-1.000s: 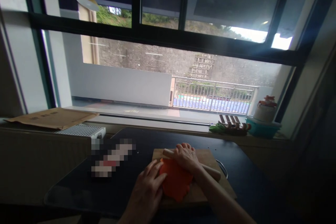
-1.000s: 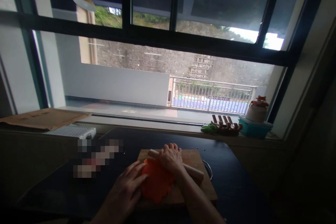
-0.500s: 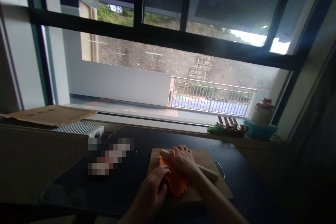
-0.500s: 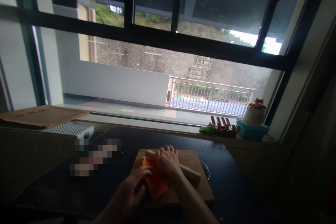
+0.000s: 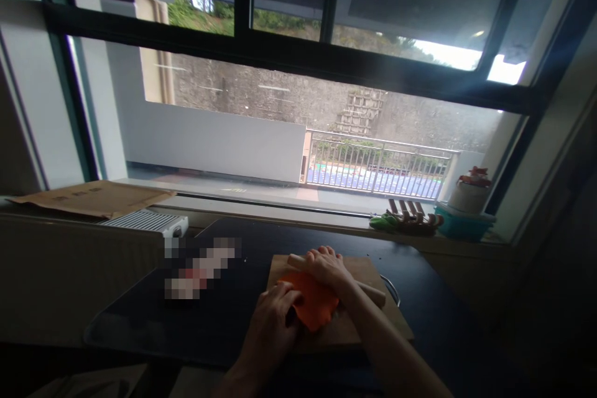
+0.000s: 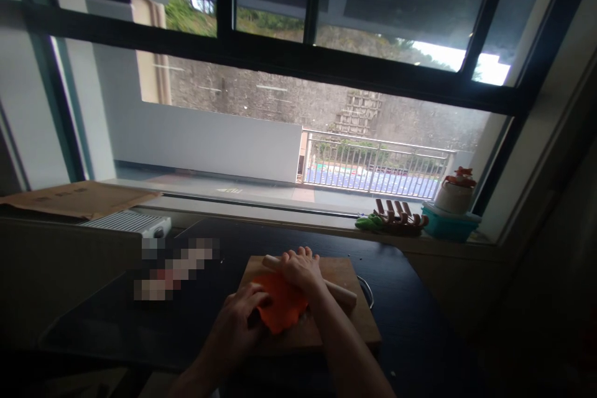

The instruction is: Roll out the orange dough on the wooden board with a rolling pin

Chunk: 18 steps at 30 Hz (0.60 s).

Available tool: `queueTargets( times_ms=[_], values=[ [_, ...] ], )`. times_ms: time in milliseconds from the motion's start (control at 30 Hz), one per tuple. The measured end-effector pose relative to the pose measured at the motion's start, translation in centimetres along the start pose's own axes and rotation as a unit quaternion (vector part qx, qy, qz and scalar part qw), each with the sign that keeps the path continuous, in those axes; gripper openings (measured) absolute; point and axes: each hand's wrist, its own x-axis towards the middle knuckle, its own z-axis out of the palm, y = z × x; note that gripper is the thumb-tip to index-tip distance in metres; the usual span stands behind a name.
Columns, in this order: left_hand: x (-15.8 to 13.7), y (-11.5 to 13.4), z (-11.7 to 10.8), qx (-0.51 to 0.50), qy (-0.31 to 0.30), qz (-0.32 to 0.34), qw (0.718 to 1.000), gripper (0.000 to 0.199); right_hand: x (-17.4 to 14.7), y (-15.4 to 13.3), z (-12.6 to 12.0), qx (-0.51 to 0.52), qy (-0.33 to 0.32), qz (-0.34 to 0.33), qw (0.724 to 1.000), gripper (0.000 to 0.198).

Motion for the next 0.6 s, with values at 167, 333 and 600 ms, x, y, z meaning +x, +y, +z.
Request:
queueTargets(
  times_ms=[167, 333, 600],
  values=[
    [-0.3, 0.0, -0.1, 0.007, 0.012, 0.003, 1.0, 0.025, -1.2, -0.6, 0.6, 0.009, 0.023, -0.036, 0.999, 0.049],
    [-0.4, 0.0, 0.1, 0.026, 0.009, -0.001, 1.0, 0.029, 1.6, 0.6, 0.2, -0.012, 0.022, 0.024, 0.999, 0.043],
    [-0.4, 0.2, 0.0, 0.042, 0.008, 0.004, 0.999, 0.027, 0.0, 0.0, 0.2, 0.009, 0.021, -0.02, 1.0, 0.046]
  ],
)
